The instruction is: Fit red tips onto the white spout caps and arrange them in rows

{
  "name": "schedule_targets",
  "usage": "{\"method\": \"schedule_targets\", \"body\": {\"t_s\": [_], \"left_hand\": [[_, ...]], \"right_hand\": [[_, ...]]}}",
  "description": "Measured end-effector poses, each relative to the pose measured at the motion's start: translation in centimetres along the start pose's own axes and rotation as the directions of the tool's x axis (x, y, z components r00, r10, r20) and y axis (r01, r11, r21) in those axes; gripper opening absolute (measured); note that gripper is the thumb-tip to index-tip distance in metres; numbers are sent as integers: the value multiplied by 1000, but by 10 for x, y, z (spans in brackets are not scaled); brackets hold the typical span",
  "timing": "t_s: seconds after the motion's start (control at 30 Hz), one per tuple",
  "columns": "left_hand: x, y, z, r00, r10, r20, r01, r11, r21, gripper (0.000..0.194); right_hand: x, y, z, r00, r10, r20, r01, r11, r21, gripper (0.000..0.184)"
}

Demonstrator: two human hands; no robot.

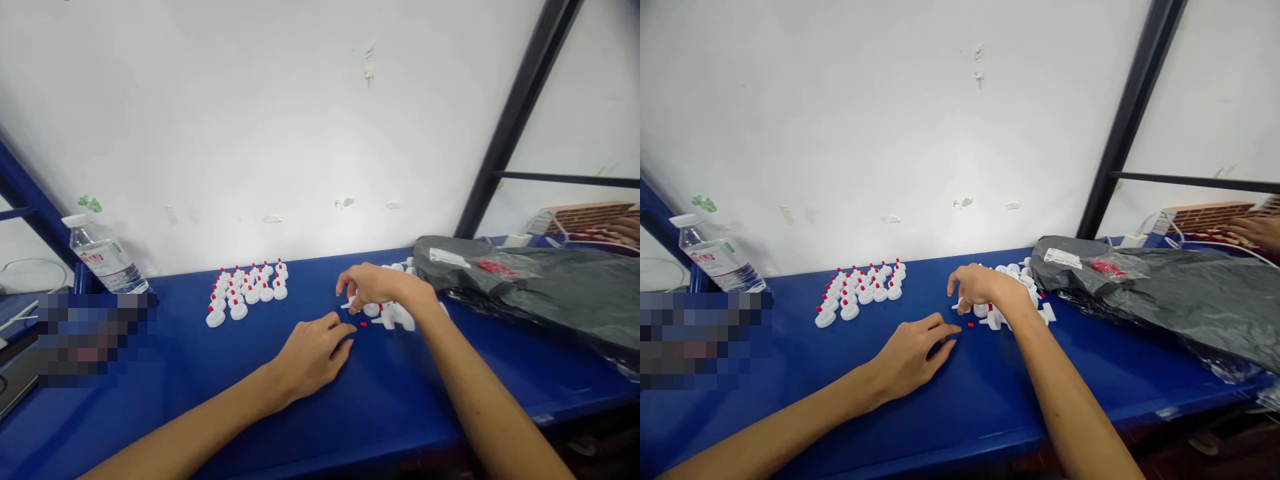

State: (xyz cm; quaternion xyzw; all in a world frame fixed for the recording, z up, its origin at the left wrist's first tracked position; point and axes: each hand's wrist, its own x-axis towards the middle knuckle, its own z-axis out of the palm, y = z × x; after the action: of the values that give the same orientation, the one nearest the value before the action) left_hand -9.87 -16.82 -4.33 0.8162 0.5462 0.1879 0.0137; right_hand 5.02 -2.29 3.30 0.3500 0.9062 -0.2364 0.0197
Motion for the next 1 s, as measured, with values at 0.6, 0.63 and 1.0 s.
{"method": "schedule_targets", "body": {"t_s": [0.6, 0.63, 1.0], "left_hand": [[16, -26, 0, 987, -118, -113, 110, 991, -75, 20], [10, -34, -6, 978, -164, -132, 152, 984, -94, 20], [-16, -66, -35, 884, -431, -181, 346, 864, -365, 21]], "right_hand": [[3, 5, -7, 931, -197, -308, 218, 975, 36, 23], [4, 4, -6, 932, -203, -300, 225, 973, 43, 23], [15, -17, 18, 920, -359, -160, 384, 906, 176, 33]]}}
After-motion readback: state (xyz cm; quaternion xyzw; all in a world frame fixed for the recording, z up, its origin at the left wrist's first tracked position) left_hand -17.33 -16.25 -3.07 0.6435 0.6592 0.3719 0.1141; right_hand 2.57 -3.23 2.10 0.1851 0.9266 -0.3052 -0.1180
